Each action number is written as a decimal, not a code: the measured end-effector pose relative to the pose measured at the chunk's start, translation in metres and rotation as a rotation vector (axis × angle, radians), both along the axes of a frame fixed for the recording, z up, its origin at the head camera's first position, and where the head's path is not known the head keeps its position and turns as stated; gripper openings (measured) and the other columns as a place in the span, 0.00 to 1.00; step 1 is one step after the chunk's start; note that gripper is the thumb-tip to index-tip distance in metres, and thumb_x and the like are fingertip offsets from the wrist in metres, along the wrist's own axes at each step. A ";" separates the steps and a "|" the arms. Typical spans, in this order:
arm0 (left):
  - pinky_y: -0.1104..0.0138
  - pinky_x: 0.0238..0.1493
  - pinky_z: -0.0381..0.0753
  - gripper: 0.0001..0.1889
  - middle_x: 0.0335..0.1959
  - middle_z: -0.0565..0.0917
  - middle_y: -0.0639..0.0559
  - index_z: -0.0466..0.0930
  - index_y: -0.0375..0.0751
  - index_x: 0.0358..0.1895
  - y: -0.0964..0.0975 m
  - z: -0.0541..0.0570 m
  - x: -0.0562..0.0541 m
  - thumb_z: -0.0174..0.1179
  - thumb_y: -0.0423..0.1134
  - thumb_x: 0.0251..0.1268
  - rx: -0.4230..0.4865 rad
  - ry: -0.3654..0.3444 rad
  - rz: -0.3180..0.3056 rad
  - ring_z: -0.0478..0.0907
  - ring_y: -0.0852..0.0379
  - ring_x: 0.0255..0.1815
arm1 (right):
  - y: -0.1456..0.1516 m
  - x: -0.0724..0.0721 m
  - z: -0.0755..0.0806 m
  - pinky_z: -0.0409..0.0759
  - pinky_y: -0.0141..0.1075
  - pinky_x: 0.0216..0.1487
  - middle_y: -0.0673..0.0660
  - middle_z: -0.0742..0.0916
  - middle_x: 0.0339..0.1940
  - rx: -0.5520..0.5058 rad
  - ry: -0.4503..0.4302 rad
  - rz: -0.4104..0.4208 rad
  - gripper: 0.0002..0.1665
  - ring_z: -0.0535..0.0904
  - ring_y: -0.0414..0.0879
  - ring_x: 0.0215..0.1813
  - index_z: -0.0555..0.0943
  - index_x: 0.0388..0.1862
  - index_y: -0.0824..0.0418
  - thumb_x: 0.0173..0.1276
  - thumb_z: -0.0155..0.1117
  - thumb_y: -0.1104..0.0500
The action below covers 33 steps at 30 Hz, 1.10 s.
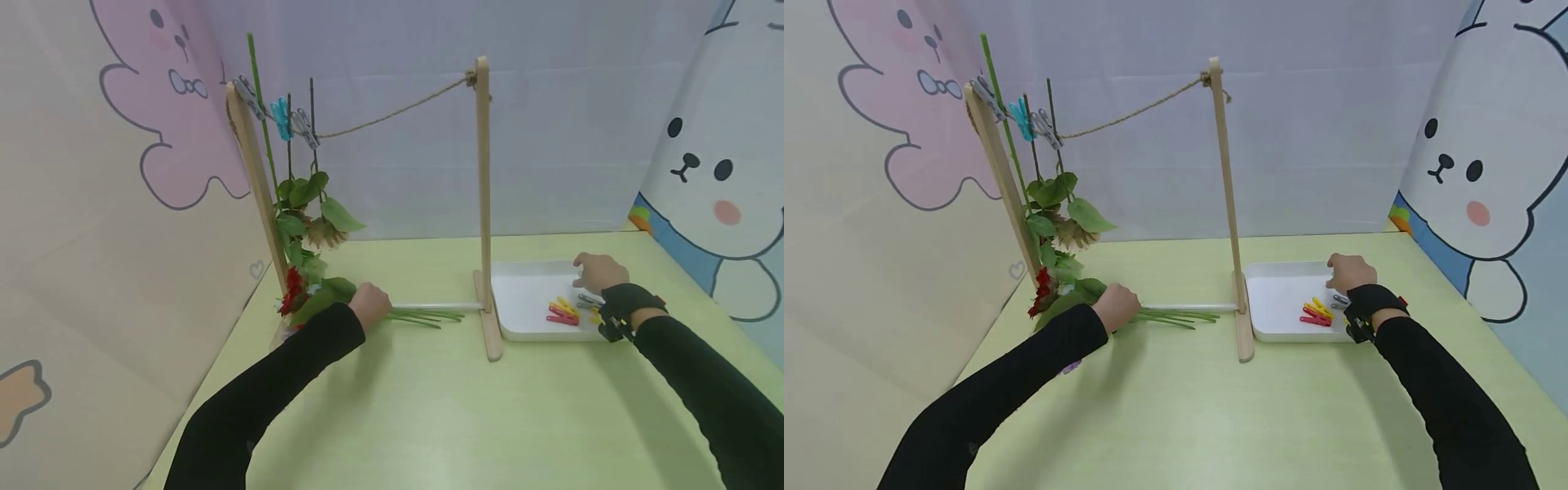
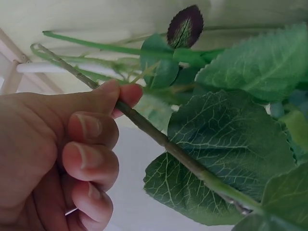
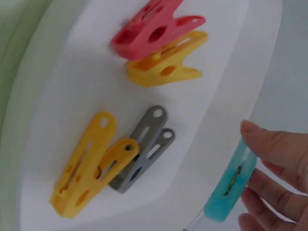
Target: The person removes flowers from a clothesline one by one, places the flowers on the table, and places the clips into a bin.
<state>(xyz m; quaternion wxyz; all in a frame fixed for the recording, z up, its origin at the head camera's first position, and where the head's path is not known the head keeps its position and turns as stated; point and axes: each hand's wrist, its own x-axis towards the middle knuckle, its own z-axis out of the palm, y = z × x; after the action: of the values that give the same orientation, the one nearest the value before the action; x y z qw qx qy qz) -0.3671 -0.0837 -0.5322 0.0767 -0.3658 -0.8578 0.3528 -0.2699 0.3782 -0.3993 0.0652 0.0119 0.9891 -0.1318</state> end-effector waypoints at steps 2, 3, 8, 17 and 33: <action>0.62 0.21 0.49 0.22 0.13 0.58 0.59 0.56 0.53 0.14 -0.001 -0.006 0.004 0.50 0.31 0.65 -0.002 0.004 0.014 0.49 0.57 0.18 | 0.007 -0.002 -0.006 0.73 0.56 0.41 0.75 0.78 0.47 -0.004 -0.001 -0.015 0.27 0.75 0.67 0.45 0.68 0.54 0.75 0.61 0.62 0.60; 0.62 0.22 0.49 0.22 0.13 0.58 0.59 0.56 0.53 0.14 -0.002 -0.009 0.005 0.50 0.31 0.65 0.004 0.011 0.009 0.49 0.57 0.18 | 0.010 -0.003 -0.009 0.73 0.57 0.42 0.76 0.77 0.48 -0.008 -0.004 -0.025 0.27 0.74 0.68 0.46 0.68 0.54 0.75 0.61 0.61 0.60; 0.61 0.21 0.48 0.24 0.12 0.56 0.58 0.54 0.55 0.13 -0.013 -0.017 0.004 0.51 0.33 0.65 0.054 0.052 -0.061 0.47 0.57 0.17 | 0.021 -0.004 -0.018 0.72 0.57 0.43 0.77 0.76 0.50 -0.032 -0.022 -0.054 0.25 0.73 0.69 0.48 0.70 0.53 0.76 0.62 0.60 0.59; 0.67 0.20 0.59 0.20 0.13 0.70 0.56 0.71 0.55 0.15 -0.013 0.029 0.027 0.51 0.35 0.68 0.076 -0.019 -0.073 0.62 0.60 0.14 | 0.027 -0.001 -0.029 0.71 0.56 0.41 0.76 0.77 0.47 -0.012 -0.006 -0.090 0.20 0.74 0.67 0.45 0.72 0.48 0.77 0.63 0.57 0.62; 0.69 0.21 0.50 0.23 0.08 0.53 0.56 0.57 0.51 0.12 0.004 0.134 0.102 0.59 0.33 0.60 0.215 -0.034 -0.037 0.46 0.62 0.16 | 0.032 0.005 -0.029 0.72 0.55 0.40 0.76 0.77 0.46 -0.023 -0.034 -0.108 0.21 0.75 0.66 0.44 0.70 0.50 0.77 0.66 0.52 0.61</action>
<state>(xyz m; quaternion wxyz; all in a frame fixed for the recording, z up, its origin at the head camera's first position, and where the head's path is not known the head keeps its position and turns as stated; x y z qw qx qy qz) -0.2655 -0.0793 -0.3979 0.1077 -0.3773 -0.8849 0.2509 -0.2644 0.4102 -0.4279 0.0749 0.0668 0.9841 -0.1463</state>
